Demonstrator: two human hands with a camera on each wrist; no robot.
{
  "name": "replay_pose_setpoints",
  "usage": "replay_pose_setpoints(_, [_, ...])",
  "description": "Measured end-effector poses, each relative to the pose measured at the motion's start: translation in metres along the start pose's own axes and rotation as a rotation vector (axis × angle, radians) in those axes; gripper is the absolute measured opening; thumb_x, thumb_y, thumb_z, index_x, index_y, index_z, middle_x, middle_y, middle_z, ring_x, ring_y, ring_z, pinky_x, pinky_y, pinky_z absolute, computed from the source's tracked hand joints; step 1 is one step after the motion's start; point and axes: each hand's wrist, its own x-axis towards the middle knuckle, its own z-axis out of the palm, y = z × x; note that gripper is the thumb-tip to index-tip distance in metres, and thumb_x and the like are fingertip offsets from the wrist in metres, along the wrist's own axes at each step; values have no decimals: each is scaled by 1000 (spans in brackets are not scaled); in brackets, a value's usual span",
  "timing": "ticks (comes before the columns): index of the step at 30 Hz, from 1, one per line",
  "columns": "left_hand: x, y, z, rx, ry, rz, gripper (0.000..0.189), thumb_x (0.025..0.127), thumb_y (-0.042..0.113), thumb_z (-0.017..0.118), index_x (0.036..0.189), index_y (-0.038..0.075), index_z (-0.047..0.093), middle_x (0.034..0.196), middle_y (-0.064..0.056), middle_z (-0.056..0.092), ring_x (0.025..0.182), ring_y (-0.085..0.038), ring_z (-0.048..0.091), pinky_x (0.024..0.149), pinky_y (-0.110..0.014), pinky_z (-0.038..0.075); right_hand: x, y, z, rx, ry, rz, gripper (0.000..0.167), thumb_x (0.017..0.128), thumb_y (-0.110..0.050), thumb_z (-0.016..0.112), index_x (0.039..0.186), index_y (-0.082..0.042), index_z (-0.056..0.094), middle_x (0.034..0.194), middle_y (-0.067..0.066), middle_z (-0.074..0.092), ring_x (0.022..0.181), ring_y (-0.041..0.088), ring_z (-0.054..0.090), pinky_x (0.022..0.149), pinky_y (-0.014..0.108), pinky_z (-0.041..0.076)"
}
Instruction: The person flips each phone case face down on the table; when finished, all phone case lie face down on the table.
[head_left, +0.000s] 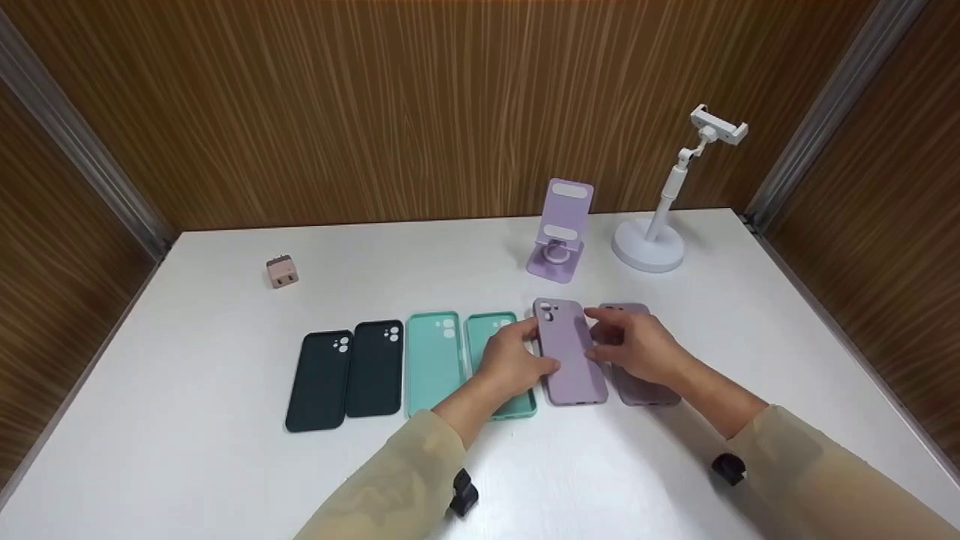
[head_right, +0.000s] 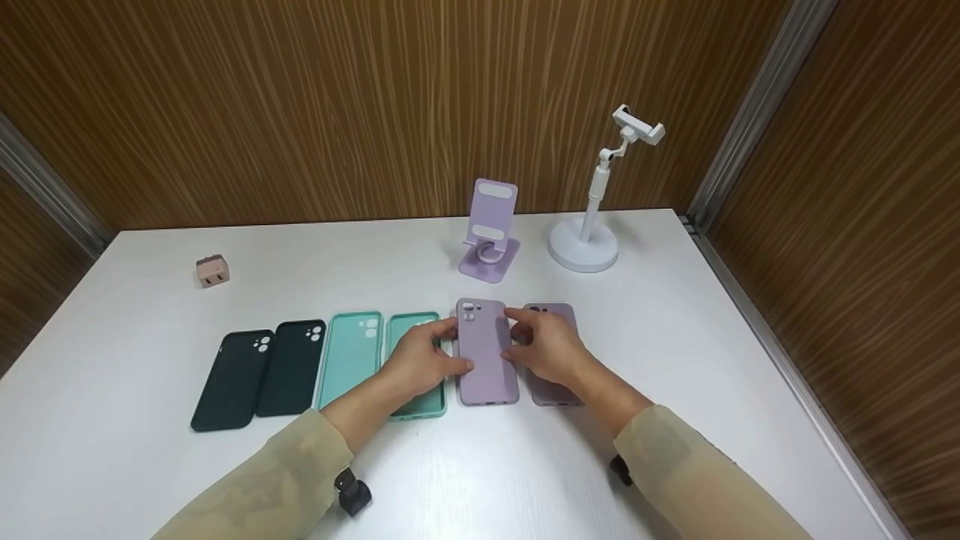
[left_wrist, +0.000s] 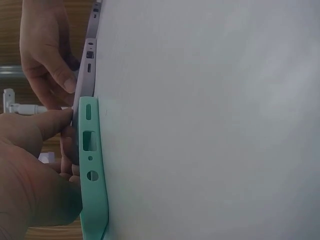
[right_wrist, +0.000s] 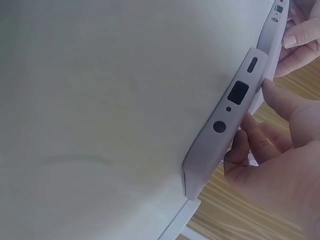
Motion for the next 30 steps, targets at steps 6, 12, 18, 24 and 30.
replay_pose_setpoints(6, [-3, 3, -5, 4, -5, -65, 77, 92, 14, 85, 159, 7, 49, 153, -9, 58, 146, -25, 48, 122, -41, 35, 0, -2, 3, -13, 3, 4, 61, 93, -6, 81, 148, 3, 58, 113, 12, 75, 97, 24, 67, 91, 44, 56])
replay_pose_setpoints(12, [-12, 9, -21, -29, 3, -64, 68, 94, 17, 83, 155, 11, 54, 152, -7, 58, 147, -28, 46, 121, -45, 37, -4, -6, 3, 32, 72, -10, 54, 93, -4, 79, 142, 7, 62, 113, 16, 75, 103, 31, 73, 92, 46, 59])
replay_pose_setpoints(18, [-29, 6, -54, -6, 19, 24, 64, 94, 24, 83, 152, 13, 58, 145, -5, 63, 123, -29, 63, 104, -45, 52, -5, -20, 3, 154, 95, 34, 47, 97, -9, 75, 141, 4, 64, 112, 12, 76, 101, 27, 72, 86, 29, 59])
replay_pose_setpoints(24, [-45, -9, -84, 92, 8, 127, 66, 94, 24, 83, 153, 10, 57, 146, -11, 62, 88, -13, 63, 72, -30, 55, -3, -39, 13, 259, 68, 55, 51, 99, -13, 76, 145, 3, 60, 111, 10, 76, 94, 23, 69, 76, 22, 56])
replay_pose_setpoints(30, [-52, -25, -92, 201, 1, 188, 72, 90, 26, 86, 152, 5, 56, 148, -15, 61, 106, -24, 67, 93, -40, 57, -2, -55, 30, 291, 50, 77, 57, 100, -16, 74, 152, -3, 54, 115, 11, 74, 98, 24, 68, 79, 27, 58])
